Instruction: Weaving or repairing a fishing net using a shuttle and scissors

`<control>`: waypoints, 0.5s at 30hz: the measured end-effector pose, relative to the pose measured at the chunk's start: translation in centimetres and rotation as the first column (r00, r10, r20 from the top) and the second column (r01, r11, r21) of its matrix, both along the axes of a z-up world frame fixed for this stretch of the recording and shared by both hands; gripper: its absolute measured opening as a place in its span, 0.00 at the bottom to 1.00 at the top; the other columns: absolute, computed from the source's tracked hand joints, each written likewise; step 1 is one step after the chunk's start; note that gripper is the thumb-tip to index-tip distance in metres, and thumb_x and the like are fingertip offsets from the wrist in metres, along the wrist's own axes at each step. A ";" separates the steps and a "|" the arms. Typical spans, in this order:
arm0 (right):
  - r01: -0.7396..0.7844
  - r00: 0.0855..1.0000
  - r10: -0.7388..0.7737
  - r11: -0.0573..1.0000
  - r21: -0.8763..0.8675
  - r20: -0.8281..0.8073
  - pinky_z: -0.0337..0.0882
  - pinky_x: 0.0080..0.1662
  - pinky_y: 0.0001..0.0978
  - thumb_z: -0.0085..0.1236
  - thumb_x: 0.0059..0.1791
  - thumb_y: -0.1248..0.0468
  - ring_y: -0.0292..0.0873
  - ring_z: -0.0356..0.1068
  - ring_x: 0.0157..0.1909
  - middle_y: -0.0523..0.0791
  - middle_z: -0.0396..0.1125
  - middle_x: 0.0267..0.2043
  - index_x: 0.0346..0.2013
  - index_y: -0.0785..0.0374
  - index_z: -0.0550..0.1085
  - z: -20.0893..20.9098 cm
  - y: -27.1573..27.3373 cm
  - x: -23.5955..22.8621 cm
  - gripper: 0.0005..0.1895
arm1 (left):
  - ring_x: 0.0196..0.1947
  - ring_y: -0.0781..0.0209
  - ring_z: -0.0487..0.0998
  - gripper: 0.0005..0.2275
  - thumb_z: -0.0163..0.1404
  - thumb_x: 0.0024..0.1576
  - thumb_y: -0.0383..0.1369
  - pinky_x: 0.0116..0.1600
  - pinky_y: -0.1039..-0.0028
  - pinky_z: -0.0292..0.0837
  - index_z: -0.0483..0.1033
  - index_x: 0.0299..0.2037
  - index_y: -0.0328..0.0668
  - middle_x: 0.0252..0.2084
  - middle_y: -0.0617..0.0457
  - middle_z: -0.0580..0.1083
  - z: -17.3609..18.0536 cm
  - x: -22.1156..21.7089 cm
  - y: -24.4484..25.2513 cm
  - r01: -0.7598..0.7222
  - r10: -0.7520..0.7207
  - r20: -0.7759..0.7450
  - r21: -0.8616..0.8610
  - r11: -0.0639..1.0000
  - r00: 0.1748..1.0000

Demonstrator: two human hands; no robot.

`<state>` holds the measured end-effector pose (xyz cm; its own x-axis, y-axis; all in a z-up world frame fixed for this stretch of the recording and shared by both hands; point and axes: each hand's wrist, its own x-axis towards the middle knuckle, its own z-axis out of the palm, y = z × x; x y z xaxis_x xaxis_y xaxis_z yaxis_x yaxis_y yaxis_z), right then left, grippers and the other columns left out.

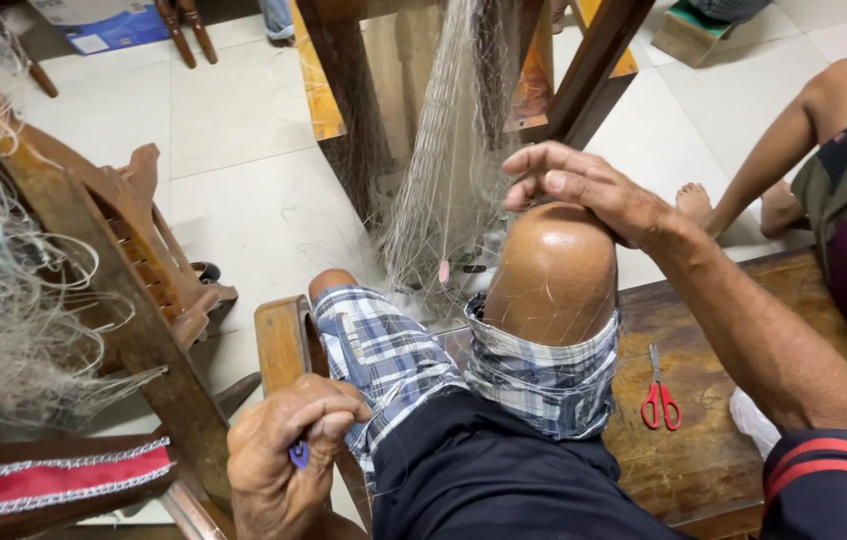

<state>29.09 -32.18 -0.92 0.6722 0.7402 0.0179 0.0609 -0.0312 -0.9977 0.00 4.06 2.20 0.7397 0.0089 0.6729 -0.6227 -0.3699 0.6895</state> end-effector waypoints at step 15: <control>0.369 0.913 -0.406 0.860 0.354 0.036 0.89 0.64 0.31 0.65 0.66 0.67 0.43 0.85 0.53 0.51 0.80 0.51 0.66 0.68 0.76 -1.6 -2.6 -2.9 0.15 | 0.38 0.64 0.87 0.07 0.54 0.75 0.32 0.45 0.77 0.82 0.83 0.48 0.38 0.40 0.52 0.84 -3.9 0.7 3.4 -0.213 0.230 -0.155 0.118 0.970 0.961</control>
